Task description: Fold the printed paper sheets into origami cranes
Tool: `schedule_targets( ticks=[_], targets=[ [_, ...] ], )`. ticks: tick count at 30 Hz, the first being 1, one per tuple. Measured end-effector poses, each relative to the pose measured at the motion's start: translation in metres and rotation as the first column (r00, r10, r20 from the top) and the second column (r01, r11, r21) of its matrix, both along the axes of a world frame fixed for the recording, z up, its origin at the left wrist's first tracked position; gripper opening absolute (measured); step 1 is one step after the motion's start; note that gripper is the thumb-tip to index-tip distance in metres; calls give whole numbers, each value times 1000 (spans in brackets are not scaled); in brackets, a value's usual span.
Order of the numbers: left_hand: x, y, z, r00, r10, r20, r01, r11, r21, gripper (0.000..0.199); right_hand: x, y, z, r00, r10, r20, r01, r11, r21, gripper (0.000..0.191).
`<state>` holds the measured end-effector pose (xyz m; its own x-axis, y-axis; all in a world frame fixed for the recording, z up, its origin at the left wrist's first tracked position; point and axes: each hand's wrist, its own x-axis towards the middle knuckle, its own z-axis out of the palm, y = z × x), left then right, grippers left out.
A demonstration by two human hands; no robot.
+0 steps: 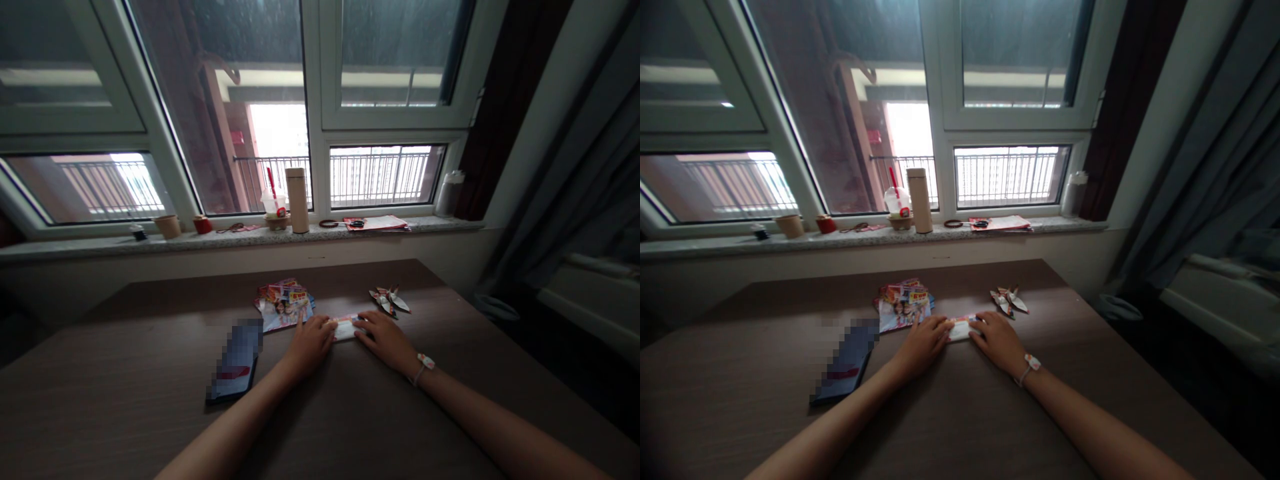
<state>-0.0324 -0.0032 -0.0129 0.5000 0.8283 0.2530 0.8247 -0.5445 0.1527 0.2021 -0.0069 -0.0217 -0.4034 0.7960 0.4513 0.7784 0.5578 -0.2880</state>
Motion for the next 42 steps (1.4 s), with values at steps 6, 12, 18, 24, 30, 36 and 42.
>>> schedule_targets(
  ticks=[6, 12, 18, 24, 30, 36, 42],
  targets=[
    [2, -2, 3, 1000, 23, -20, -24, 999, -25, 35, 0, 1, 0, 1000, 17, 3, -17, 999, -36, 29],
    [0, -2, 5, 999, -35, -14, 34, 999, -27, 31, -1, -2, 3, 999, 38, 2, -38, 999, -31, 27],
    [2, -4, 8, 999, -32, 14, 32, 999, 8, 30, -1, -3, 2, 999, 39, 15, -39, 999, -33, 29],
    [4, -2, 7, 999, -32, 5, 32, 999, -3, 33, -2, -2, 2, 1000, 21, 19, -19, 997, -69, 34],
    [6, -1, 6, 1000, -23, 0, 23, 1000, -3, 33, -2, -1, 1, 1000, 13, 21, -11, 995, -94, 36],
    [6, 0, 4, 1000, -25, 2, 25, 1000, -1, 33, -3, -2, 3, 999, 5, 32, -1, 994, -114, 37],
    [6, 1, 4, 1000, -29, 2, 29, 999, 18, 32, -4, -4, 5, 999, -6, 45, 11, 993, -117, 37]
  ],
)
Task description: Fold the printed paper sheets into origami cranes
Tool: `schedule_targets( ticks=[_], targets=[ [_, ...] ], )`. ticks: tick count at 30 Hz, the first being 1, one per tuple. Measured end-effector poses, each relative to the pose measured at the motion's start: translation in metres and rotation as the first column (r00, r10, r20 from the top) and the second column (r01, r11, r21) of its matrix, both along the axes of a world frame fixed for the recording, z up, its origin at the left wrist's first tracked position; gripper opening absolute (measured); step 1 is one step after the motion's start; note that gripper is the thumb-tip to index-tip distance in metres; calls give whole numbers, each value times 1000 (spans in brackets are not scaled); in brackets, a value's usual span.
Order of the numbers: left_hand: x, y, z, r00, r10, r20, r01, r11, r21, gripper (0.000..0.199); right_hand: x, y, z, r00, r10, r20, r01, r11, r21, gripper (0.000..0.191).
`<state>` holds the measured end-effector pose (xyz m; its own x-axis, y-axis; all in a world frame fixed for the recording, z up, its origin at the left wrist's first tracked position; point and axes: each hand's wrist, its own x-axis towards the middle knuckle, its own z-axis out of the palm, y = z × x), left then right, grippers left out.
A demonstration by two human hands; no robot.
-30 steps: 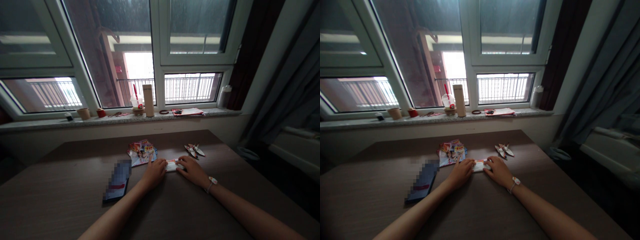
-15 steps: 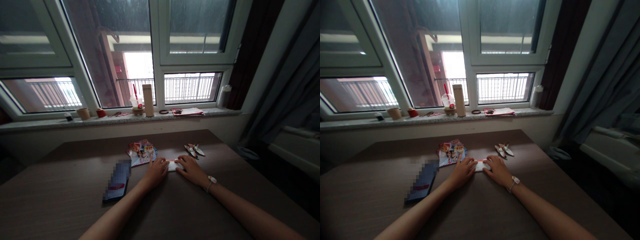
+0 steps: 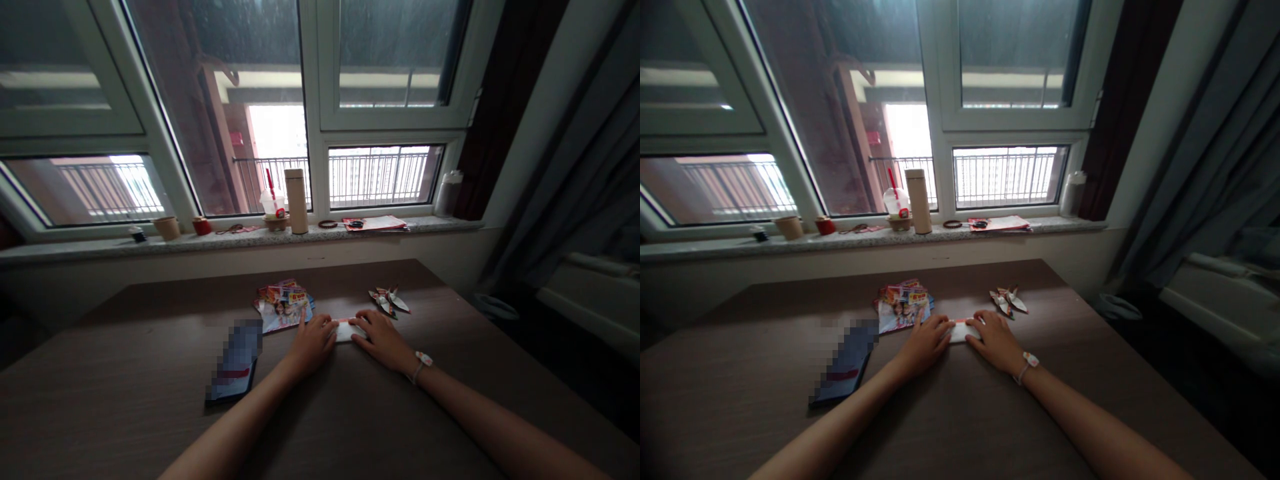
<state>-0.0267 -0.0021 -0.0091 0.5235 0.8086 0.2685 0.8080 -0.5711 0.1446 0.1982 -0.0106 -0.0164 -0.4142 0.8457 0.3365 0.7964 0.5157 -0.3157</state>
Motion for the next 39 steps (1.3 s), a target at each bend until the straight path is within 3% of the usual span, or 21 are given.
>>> schedule_targets(
  ticks=[11, 17, 23, 29, 39],
  targets=[
    [1, -1, 0, 1000, 23, -22, -23, 1000, 5, 33, 1, 0, -1, 1000, -22, -3, 22, 996, 82, 37],
    [4, -6, 5, 1000, 30, -5, -30, 999, 19, 31, 0, -5, 6, 997, 34, 63, -41, 993, 112, 23],
    [6, -8, 4, 999, 1, 44, -4, 999, 53, 27, -3, -4, 9, 997, -45, 70, 37, 992, 121, 26],
    [5, -7, -1, 979, -65, 194, 67, 998, 1, 22, -3, 4, 0, 999, -38, 28, 37, 998, 49, 30],
    [-1, 2, -13, 969, -73, 236, 82, 996, -32, 24, 1, 9, -7, 999, 54, 7, -54, 998, -30, 38]
  ],
)
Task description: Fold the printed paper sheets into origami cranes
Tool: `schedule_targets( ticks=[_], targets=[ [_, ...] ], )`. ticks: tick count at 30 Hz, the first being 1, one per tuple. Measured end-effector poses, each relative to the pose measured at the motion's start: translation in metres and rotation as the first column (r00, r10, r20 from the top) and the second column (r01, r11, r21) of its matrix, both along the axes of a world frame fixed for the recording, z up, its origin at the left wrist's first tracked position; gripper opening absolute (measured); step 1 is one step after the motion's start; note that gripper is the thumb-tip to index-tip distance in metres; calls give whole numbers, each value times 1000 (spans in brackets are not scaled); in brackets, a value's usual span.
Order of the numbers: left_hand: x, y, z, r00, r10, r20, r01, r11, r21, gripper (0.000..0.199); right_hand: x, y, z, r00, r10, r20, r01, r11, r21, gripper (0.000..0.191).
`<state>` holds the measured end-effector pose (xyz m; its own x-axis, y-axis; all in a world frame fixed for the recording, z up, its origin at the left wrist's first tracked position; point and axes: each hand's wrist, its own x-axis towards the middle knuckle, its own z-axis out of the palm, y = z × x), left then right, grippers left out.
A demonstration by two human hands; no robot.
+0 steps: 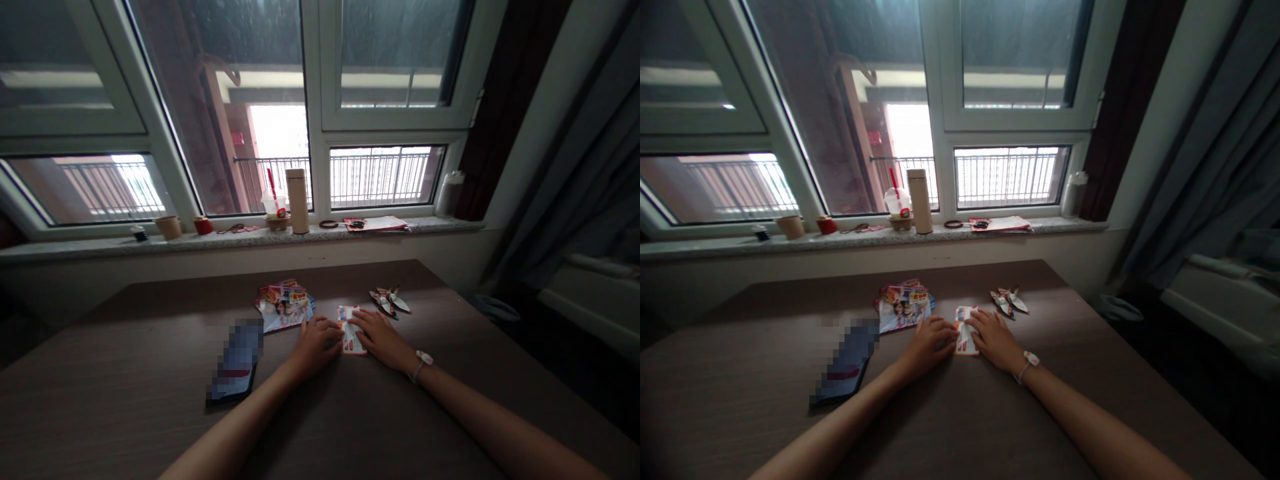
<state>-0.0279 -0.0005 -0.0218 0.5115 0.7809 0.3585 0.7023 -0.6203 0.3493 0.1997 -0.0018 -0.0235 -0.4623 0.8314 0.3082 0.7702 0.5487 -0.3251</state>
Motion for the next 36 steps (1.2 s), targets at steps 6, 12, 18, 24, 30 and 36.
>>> schedule_targets(
  ticks=[6, 12, 18, 24, 30, 36],
  targets=[
    [-1, -1, 1, 999, 35, -28, -36, 999, -20, 33, 1, 1, -3, 1000, 5, 18, -4, 1000, -16, 40],
    [1, -5, 7, 995, 66, -72, -69, 997, -44, 35, 2, 3, -10, 1000, -1, -1, 1, 1000, 29, 39],
    [2, -6, 9, 995, 64, -71, -68, 996, -59, 35, 2, 4, -11, 1000, 3, -6, -3, 999, 54, 38],
    [0, -6, 8, 996, 55, -63, -59, 997, -51, 35, 2, 4, -10, 1000, 8, -2, -8, 999, 54, 38],
    [1, -7, 11, 995, 66, -70, -70, 996, -64, 34, 2, 4, -10, 1000, 13, 0, -13, 998, 57, 38],
    [0, -5, 6, 995, 66, -69, -68, 997, -24, 34, 1, 4, -11, 1000, 8, 0, -8, 996, 92, 37]
  ],
)
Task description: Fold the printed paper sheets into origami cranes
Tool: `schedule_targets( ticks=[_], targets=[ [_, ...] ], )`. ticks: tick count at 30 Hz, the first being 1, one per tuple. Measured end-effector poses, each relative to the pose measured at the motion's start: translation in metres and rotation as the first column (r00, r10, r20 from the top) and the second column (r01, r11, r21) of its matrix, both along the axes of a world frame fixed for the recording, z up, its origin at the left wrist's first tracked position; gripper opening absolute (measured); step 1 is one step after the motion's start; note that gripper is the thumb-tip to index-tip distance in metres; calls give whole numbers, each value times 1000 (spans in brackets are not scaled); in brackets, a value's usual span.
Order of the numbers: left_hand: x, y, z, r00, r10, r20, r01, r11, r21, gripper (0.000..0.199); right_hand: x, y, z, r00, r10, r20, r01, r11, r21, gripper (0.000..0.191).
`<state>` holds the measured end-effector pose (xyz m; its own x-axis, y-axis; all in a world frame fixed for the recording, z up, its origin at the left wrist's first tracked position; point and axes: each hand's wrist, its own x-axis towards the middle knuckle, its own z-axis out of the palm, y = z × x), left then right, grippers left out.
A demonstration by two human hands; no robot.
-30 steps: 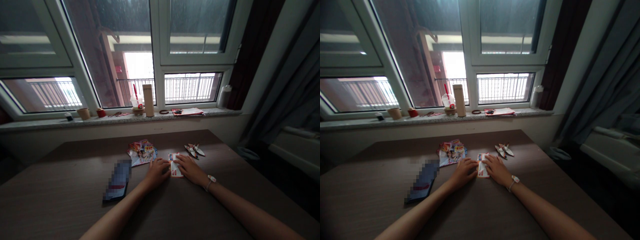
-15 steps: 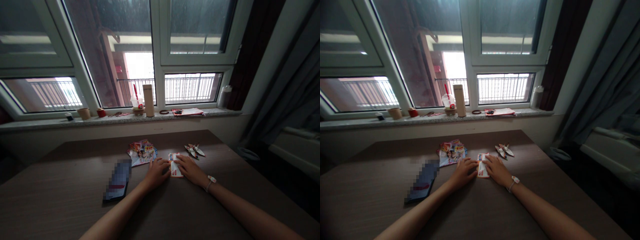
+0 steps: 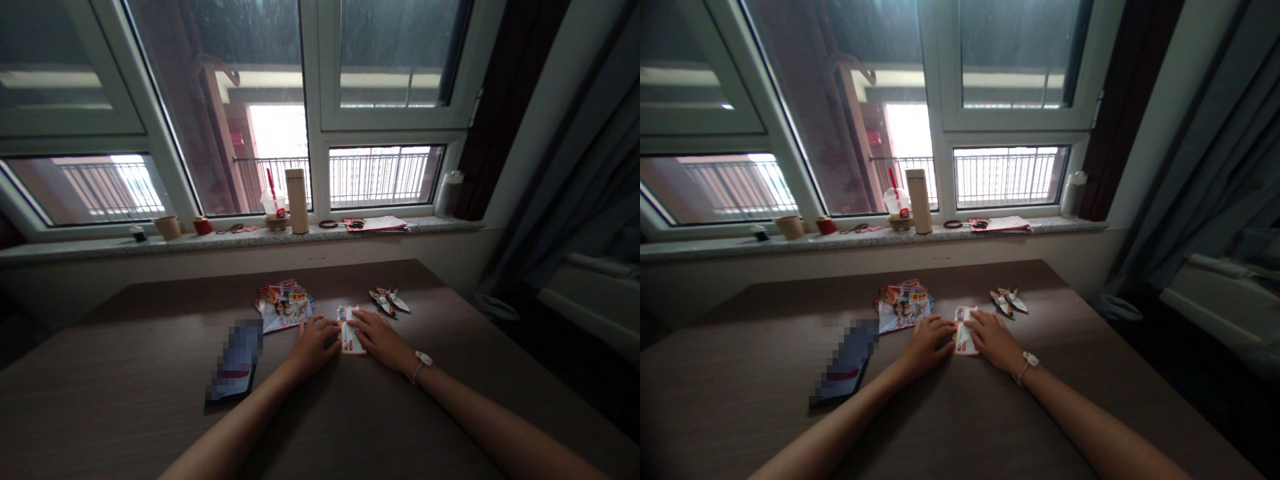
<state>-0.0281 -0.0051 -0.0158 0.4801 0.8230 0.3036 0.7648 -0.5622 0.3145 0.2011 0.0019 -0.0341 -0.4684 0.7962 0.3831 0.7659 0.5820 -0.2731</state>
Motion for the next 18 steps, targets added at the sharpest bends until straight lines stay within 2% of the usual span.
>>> schedule_targets(
  ticks=[5, 13, 18],
  targets=[
    [1, 0, -1, 1000, 13, -18, -13, 1000, -8, 32, -1, -1, 2, 1000, -2, 9, 2, 1000, -23, 38],
    [0, -2, 12, 991, -57, -118, 48, 996, -75, 34, 0, -2, 2, 1000, -11, 5, 11, 999, -35, 38],
    [-2, -1, 13, 992, -58, -112, 49, 996, -77, 34, 0, -3, 5, 1000, 0, 4, 0, 999, -41, 38]
  ],
)
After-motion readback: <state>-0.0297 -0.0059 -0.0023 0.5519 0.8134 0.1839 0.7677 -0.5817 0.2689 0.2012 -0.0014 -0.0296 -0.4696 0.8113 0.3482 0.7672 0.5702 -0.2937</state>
